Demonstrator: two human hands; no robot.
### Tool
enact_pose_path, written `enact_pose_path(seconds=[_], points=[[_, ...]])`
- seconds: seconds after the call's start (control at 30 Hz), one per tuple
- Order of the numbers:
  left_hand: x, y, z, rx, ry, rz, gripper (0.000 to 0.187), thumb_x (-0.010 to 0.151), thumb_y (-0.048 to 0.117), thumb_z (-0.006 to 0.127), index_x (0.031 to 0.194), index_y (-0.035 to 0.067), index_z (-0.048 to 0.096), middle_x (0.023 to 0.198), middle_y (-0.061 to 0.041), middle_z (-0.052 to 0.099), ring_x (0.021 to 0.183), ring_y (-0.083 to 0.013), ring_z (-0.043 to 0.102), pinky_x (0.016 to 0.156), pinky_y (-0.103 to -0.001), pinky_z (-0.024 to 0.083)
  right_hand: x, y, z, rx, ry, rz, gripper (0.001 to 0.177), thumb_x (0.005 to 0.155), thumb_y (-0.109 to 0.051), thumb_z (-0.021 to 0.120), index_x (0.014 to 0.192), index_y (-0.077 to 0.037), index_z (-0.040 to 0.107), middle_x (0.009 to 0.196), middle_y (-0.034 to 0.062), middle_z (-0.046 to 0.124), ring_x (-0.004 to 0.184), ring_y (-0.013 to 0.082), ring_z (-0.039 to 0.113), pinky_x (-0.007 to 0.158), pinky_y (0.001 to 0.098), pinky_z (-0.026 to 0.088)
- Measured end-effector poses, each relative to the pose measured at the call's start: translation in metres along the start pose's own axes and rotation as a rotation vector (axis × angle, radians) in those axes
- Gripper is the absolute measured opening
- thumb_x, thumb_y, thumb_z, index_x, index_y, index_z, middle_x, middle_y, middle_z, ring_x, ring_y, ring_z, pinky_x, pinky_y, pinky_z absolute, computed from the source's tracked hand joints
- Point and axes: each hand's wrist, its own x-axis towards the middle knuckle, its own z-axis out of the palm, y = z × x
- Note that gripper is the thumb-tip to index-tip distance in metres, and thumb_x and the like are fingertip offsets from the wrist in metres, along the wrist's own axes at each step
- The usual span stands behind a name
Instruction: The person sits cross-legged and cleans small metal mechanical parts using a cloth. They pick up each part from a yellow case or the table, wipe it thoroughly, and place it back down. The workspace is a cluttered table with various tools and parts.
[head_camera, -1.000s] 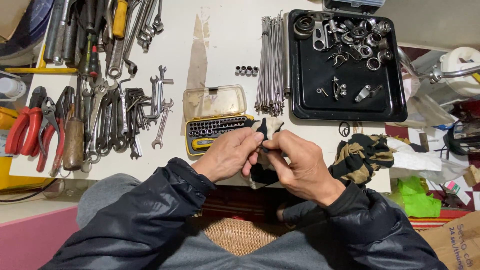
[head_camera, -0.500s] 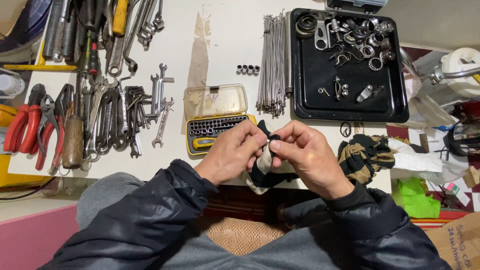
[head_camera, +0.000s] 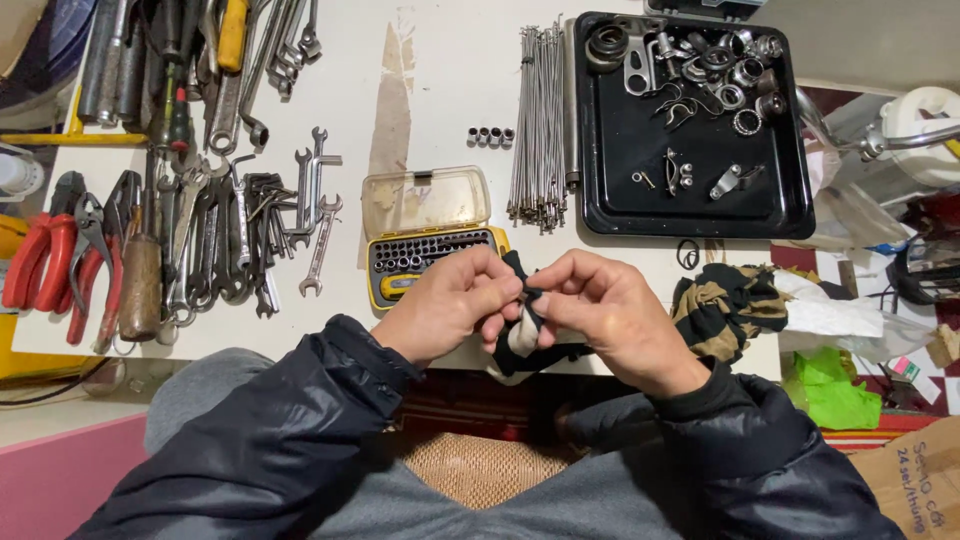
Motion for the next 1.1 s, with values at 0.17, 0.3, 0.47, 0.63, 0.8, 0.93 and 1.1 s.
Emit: enact_pose_path(seconds=[0.17,0.3,0.47,0.63,0.8,0.93,1.1], points=[[0.004,-0.006,0.001,0.062,-0.038,0.121,0.018,0.100,0.010,0.061,0.106,-0.007,0.059,0.077,-0.016,0.069,0.052,-0.0156,0.067,0.046,-0.029,0.060,0.001,0.002,-0.003,0.067,0.025,0.029,0.020,0.082,0.011,0.066,0.102,0.014,0.067,0.070,0.0190,0.066,0.055,0.0236,0.072,0.056,0.0310,0.059],[0.003,-0.002,0.003,0.046,-0.047,0.034,0.021,0.104,0.014,0.055,0.100,-0.006,0.059,0.071,-0.014,0.068,0.047,-0.0153,0.066,0.044,-0.027,0.058,0.001,-0.002,-0.002,-0.140,-0.020,-0.066,0.020,0.083,0.010,0.067,0.103,0.013,0.070,0.071,0.0204,0.070,0.060,0.0220,0.074,0.058,0.0328,0.061],[0.000,-0.006,-0.003,0.108,0.046,-0.097,0.039,0.104,0.030,0.057,0.092,-0.007,0.061,0.066,-0.017,0.066,0.039,-0.0146,0.061,0.033,-0.026,0.054,-0.001,0.001,0.004,-0.591,0.003,-0.401,0.016,0.083,0.000,0.072,0.098,-0.001,0.076,0.062,0.0084,0.068,0.059,0.0158,0.067,0.058,0.0318,0.057],[0.005,-0.008,-0.004,0.128,0.054,-0.125,0.042,0.102,0.033,0.060,0.086,-0.006,0.063,0.063,-0.018,0.066,0.038,-0.0155,0.061,0.032,-0.028,0.053,-0.002,0.001,0.003,-0.760,0.034,-0.478,0.013,0.084,-0.007,0.073,0.096,-0.009,0.077,0.061,0.0042,0.068,0.057,0.0185,0.068,0.060,0.0317,0.056],[0.009,-0.010,-0.003,-0.045,0.017,-0.024,0.024,0.098,0.015,0.066,0.099,-0.009,0.064,0.072,-0.018,0.069,0.051,-0.0171,0.069,0.045,-0.029,0.062,-0.002,0.001,0.001,-0.377,0.018,-0.176,0.019,0.082,0.002,0.067,0.099,0.001,0.073,0.063,0.0107,0.072,0.059,0.0147,0.067,0.062,0.0310,0.058],[0.011,-0.011,-0.001,-0.033,-0.007,0.025,0.022,0.097,0.011,0.067,0.105,-0.009,0.063,0.076,-0.019,0.070,0.058,-0.0195,0.072,0.053,-0.031,0.064,0.004,0.007,-0.009,-0.193,0.027,-0.055,0.017,0.084,0.002,0.067,0.100,0.004,0.070,0.068,0.0137,0.070,0.059,0.0173,0.070,0.058,0.0291,0.056],[0.013,0.000,-0.004,0.181,0.042,0.078,0.024,0.097,0.006,0.065,0.116,-0.009,0.062,0.083,-0.019,0.071,0.070,-0.0207,0.074,0.061,-0.032,0.066,0.003,-0.007,-0.001,-0.596,0.157,-0.075,0.020,0.083,-0.005,0.072,0.102,-0.006,0.071,0.073,0.0105,0.072,0.065,0.0172,0.069,0.062,0.0329,0.055]])
